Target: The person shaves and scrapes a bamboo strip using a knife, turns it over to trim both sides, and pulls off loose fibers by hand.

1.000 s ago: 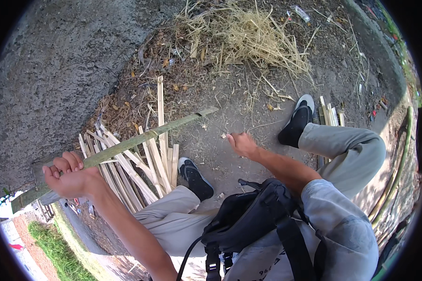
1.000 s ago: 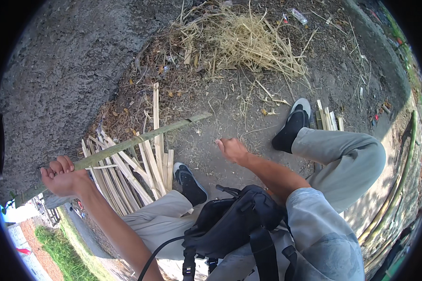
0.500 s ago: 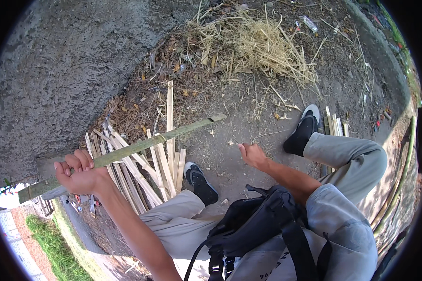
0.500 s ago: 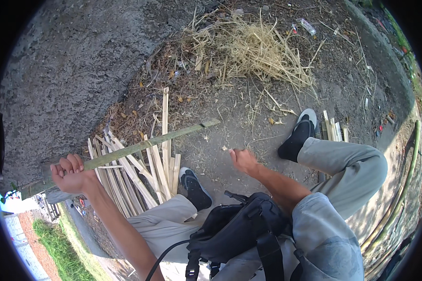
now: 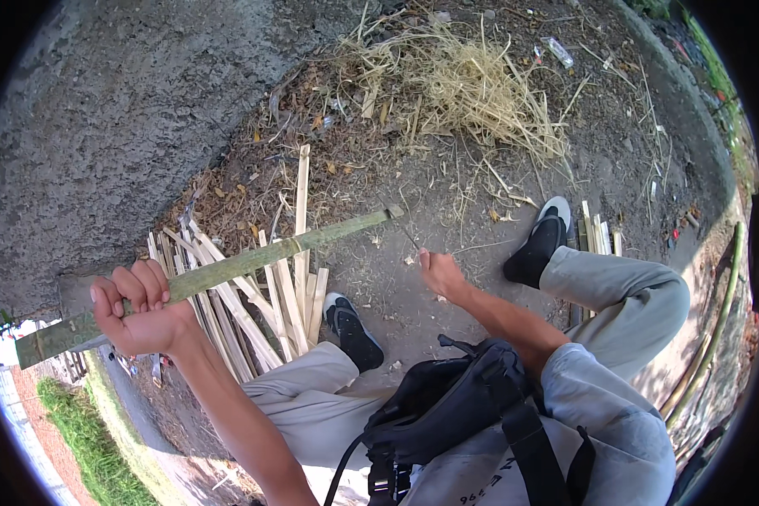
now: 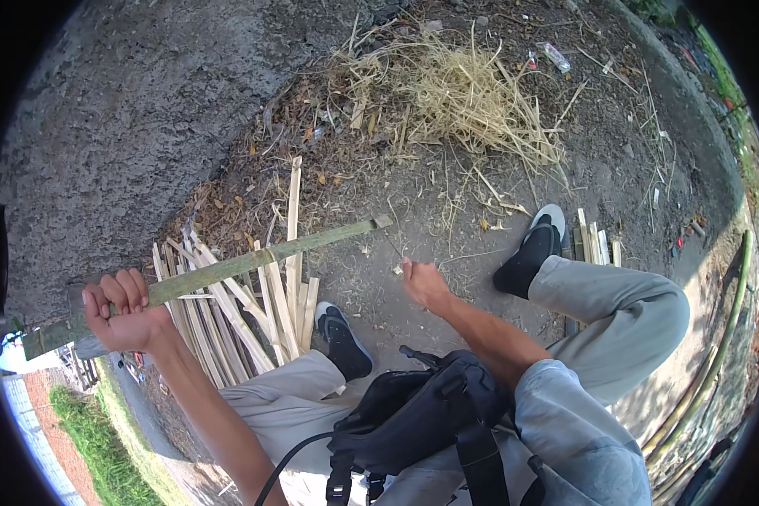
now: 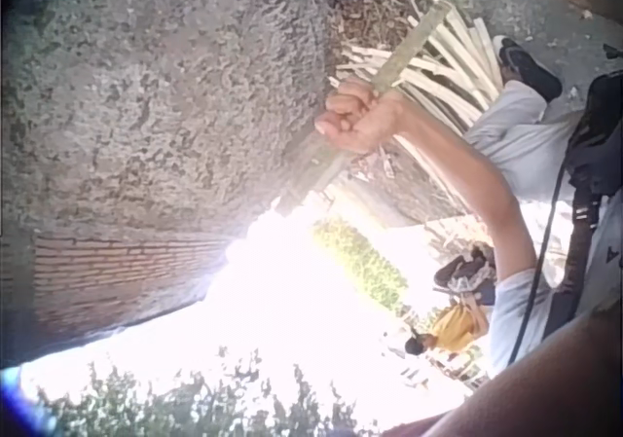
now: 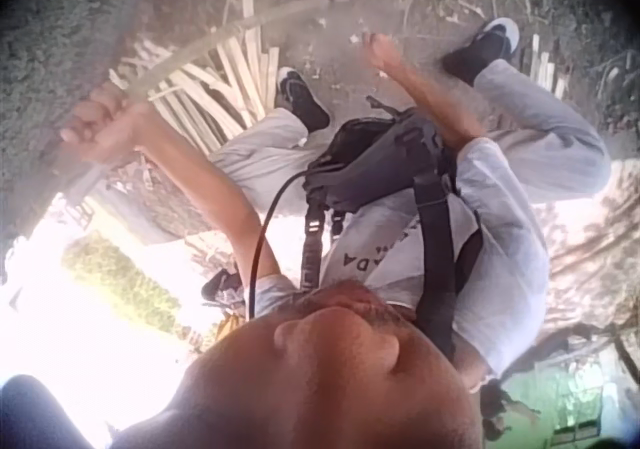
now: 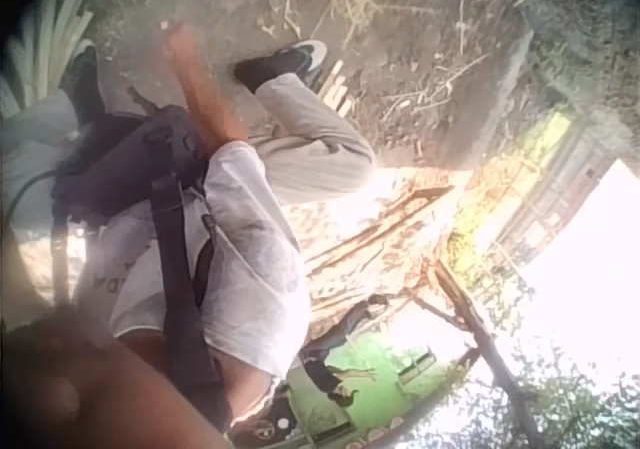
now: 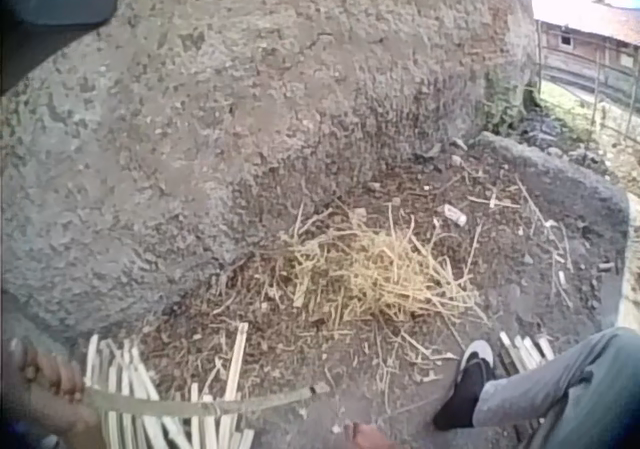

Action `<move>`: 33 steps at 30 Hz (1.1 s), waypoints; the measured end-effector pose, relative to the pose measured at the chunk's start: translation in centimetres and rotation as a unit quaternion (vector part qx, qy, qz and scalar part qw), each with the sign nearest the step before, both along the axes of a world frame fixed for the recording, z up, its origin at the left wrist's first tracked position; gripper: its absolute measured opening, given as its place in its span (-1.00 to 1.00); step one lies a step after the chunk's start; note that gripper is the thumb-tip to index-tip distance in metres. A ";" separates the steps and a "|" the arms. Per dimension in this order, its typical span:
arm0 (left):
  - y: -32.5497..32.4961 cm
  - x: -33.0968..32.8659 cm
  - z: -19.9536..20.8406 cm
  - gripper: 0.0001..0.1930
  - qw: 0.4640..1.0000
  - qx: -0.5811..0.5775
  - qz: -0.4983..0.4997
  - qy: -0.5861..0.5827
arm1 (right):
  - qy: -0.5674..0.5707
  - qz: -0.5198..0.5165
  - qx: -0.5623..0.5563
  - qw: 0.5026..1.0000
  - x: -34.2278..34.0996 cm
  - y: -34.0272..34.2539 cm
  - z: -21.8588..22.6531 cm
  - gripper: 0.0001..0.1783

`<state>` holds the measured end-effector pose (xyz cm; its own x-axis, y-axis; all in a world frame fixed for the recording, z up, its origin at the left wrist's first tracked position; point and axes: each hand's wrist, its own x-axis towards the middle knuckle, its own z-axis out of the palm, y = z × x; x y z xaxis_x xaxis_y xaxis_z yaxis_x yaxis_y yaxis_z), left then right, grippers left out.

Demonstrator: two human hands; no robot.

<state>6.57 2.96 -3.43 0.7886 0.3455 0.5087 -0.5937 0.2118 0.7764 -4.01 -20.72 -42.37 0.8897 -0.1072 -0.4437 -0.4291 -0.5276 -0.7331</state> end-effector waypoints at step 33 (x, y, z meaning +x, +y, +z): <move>-2.6 -0.1 0.9 -0.63 0.999 0.008 -0.035 0.036 | -0.111 0.075 0.102 0.986 4.0 1.7 15.8 -0.39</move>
